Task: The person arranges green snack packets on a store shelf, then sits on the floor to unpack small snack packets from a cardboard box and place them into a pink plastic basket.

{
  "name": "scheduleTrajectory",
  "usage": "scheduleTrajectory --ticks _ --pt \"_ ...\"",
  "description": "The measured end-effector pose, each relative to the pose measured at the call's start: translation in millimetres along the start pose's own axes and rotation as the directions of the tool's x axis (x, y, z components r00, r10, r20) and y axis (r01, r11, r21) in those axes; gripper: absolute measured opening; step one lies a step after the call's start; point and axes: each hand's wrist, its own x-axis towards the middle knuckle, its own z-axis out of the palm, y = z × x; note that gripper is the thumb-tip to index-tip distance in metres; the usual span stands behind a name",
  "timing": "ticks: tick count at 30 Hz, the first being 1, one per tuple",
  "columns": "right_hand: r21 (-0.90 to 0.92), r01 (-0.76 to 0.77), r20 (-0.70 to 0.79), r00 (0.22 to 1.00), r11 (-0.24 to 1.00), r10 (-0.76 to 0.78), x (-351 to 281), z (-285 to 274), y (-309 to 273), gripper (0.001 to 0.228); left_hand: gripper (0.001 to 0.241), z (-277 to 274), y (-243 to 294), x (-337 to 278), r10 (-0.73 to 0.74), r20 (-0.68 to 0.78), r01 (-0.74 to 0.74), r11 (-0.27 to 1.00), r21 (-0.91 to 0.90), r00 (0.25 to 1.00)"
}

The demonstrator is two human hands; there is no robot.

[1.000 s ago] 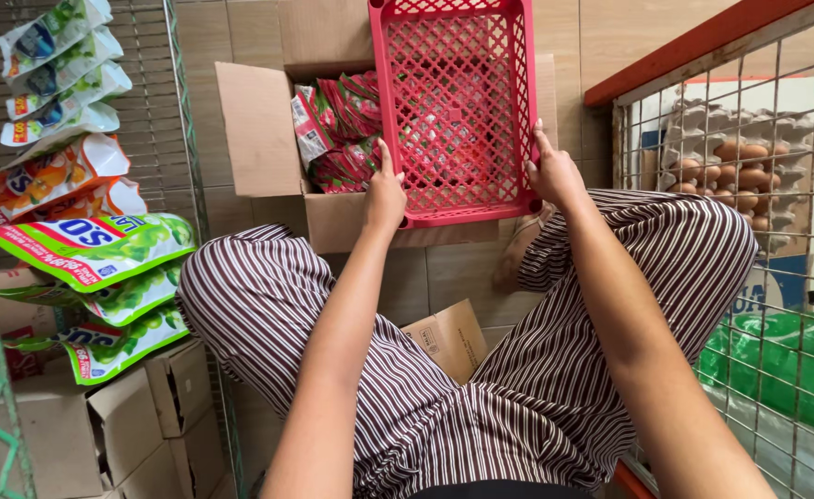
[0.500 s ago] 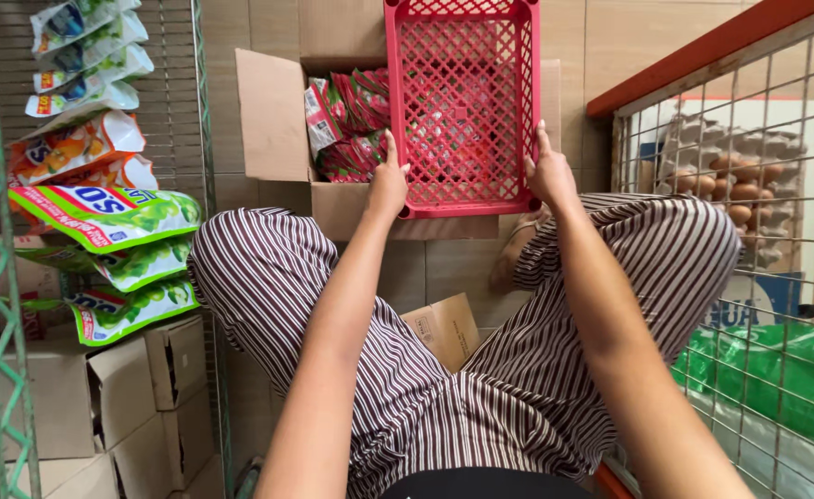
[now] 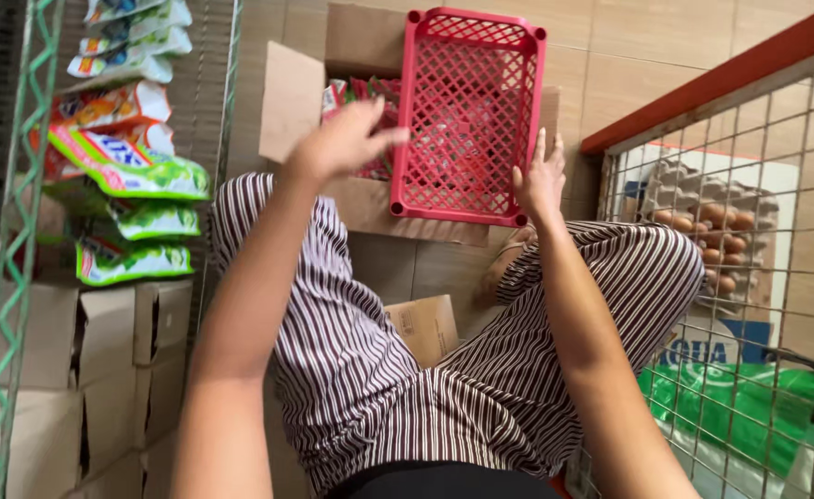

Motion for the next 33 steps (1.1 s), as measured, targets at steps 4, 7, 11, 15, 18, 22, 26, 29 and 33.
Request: scheduleTrajectory --ticks 4,7,11,15,18,22,26,29,33 --pt "0.044 0.171 -0.065 0.984 0.984 -0.168 5 -1 -22 0.086 0.065 -55 31 -22 0.111 -0.366 -0.160 0.982 -0.104 0.924" --pt "0.106 0.255 -0.070 0.966 0.961 -0.248 -4 0 -42 0.075 0.051 -61 33 -18 0.054 -0.501 -0.166 0.970 -0.180 0.863" --pt "0.301 0.292 0.040 0.947 0.908 -0.317 4 0 -82 0.069 0.038 -56 8 -1 -0.365 -0.465 0.165 0.894 -0.416 0.807" --pt "0.396 0.392 0.064 0.890 0.830 -0.451 18 10 -125 0.064 0.032 -56 -24 19 -0.283 -0.499 -0.174 0.706 -0.686 0.819" --pt "0.474 0.436 0.015 0.865 0.765 -0.502 43 41 -167 0.058 0.032 -64 -38 47 -0.348 -0.502 -0.192 0.639 -0.745 0.792" --pt "0.535 0.457 -0.021 0.848 0.711 -0.529 75 113 -221 0.062 0.030 -68 -48 76 -0.357 -0.523 -0.241 0.598 -0.765 0.774" --pt "0.333 0.444 0.060 0.871 0.832 -0.488 100 173 -254 0.073 0.030 -81 -49 99 -0.307 -0.493 -0.280 0.536 -0.796 0.814" --pt "0.168 0.335 0.192 0.911 0.927 -0.364 103 202 -259 0.075 0.029 -89 -55 89 -0.250 -0.510 -0.306 0.560 -0.770 0.823" --pt "-0.034 0.369 0.151 0.920 0.929 -0.361 105 217 -259 0.069 0.029 -91 -65 54 -0.360 -0.488 -0.202 0.601 -0.773 0.795"
